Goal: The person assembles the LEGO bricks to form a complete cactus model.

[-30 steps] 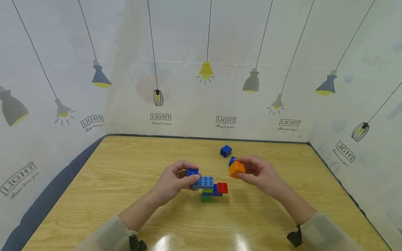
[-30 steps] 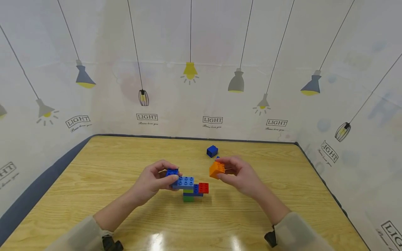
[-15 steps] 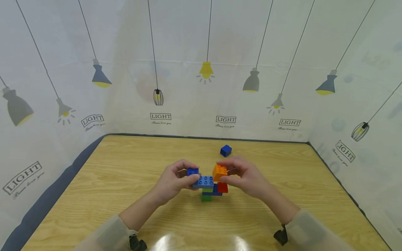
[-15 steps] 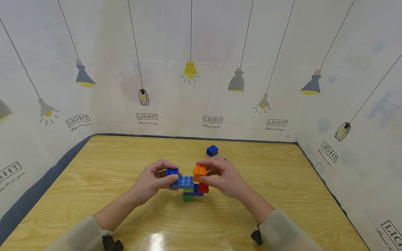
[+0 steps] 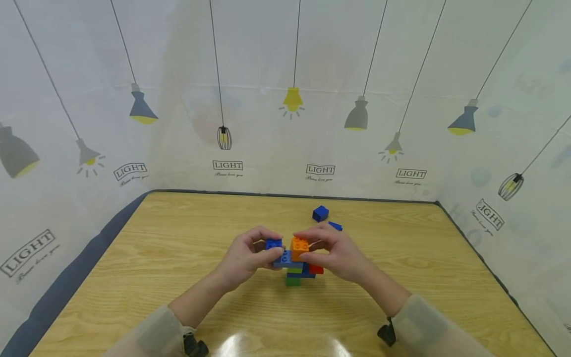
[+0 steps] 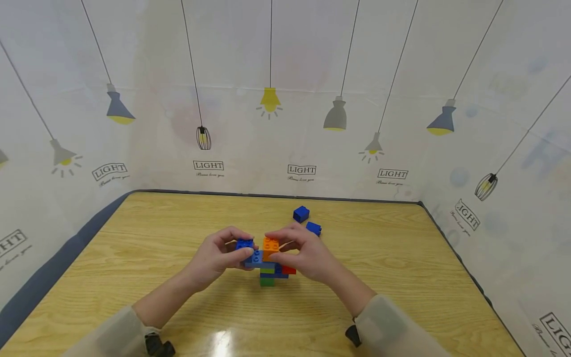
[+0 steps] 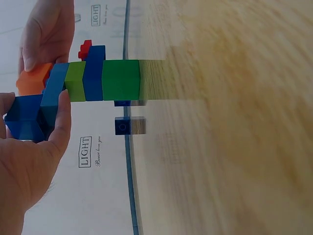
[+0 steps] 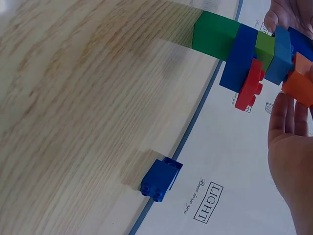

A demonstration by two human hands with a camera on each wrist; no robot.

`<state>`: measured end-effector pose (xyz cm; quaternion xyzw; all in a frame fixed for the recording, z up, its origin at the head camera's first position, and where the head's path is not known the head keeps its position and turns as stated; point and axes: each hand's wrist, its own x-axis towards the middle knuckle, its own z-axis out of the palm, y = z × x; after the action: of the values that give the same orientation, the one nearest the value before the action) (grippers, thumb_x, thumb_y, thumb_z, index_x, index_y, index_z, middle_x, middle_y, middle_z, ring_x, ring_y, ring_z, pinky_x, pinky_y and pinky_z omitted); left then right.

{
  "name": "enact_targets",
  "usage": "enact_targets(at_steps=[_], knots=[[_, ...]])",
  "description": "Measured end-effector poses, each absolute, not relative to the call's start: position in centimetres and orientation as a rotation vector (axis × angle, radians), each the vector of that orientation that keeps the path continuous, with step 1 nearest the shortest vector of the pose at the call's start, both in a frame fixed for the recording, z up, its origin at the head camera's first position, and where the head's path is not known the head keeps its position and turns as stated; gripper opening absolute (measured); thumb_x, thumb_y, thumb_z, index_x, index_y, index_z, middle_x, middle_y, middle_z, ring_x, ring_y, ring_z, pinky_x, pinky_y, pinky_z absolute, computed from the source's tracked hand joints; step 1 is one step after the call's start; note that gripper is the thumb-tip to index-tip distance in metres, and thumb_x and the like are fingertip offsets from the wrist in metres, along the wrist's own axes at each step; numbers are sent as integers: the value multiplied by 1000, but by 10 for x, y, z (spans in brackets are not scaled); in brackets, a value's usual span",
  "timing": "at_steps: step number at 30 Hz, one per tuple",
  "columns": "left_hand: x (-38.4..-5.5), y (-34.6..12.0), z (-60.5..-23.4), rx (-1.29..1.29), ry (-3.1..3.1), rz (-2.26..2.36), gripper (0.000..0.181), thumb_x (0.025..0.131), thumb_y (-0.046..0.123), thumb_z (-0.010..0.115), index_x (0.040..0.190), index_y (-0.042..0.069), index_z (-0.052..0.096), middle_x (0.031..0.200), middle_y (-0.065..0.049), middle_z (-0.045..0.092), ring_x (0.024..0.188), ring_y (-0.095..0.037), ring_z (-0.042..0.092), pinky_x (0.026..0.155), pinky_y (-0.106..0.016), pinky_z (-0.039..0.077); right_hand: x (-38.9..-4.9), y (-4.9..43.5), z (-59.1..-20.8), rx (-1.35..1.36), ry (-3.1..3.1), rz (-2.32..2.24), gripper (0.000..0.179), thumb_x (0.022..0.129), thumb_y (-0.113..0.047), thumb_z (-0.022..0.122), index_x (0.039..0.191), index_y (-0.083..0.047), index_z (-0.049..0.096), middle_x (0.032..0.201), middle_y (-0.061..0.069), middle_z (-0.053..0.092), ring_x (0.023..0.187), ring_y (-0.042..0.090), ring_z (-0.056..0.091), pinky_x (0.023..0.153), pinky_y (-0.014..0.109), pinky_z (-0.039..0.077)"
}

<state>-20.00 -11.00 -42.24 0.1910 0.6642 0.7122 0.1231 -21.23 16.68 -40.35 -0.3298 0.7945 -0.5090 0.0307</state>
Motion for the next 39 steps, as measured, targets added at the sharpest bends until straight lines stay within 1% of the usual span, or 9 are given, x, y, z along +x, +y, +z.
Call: enact_targets(at_steps=[3,8,15,21,24,26,31,33,39], knots=[[-201,-110,-423,566,1935,2079,32,106,12,74,134,-2,65,120,-9,66,100,-23,72,85,-41,71,-212,165,-402,-1018,2433,-1571,42,101,-9,80,143,-8,72,131,14,65,114,24,71,101,32,65],[-201,-109,-422,568,1933,2081,33,106,11,74,134,-3,65,123,-13,66,103,-23,73,85,-42,71,-211,164,-403,-1004,2432,-1566,41,102,-11,79,143,-11,73,132,11,66,114,21,71,101,30,64],[-201,-109,-423,561,1933,2080,32,106,12,75,134,-1,65,127,-16,65,106,-24,73,86,-42,71,-212,163,-404,-925,2478,-1550,32,109,-17,71,140,-15,76,133,8,70,112,17,71,94,25,65],[-201,-108,-424,563,1927,2088,30,106,12,75,133,2,67,128,-18,64,106,-24,73,86,-42,71,-213,162,-403,-920,2474,-1550,31,108,-18,72,138,-13,77,131,8,71,114,17,71,94,25,65],[-202,-108,-425,574,1929,2087,33,106,12,74,134,-2,65,130,-24,63,106,-24,73,86,-42,71,-212,162,-403,-906,2464,-1554,31,108,-18,72,138,-11,77,132,8,71,114,18,71,94,25,65],[-202,-108,-425,577,1931,2085,35,106,11,74,135,-4,64,131,-25,62,106,-24,72,86,-43,71,-212,161,-402,-899,2457,-1561,31,108,-19,73,137,-12,77,132,9,71,114,18,71,94,25,65],[-202,-108,-425,554,1932,2083,32,106,12,75,133,-1,65,128,-17,64,106,-24,72,87,-43,71,-210,161,-403,-909,2445,-1580,30,107,-18,73,136,-12,78,129,8,71,114,18,71,94,26,65],[-201,-108,-425,552,1932,2083,30,106,13,75,132,1,66,128,-17,64,106,-24,72,87,-43,71,-211,160,-404,-912,2449,-1577,28,107,-17,74,135,-13,78,128,7,71,114,18,71,94,26,65],[-201,-107,-425,555,1939,2086,29,106,10,74,132,0,66,131,-25,62,105,-24,73,86,-42,71,-212,159,-405,-900,2466,-1562,27,106,-18,75,132,-16,80,127,6,71,114,20,70,95,27,65]])
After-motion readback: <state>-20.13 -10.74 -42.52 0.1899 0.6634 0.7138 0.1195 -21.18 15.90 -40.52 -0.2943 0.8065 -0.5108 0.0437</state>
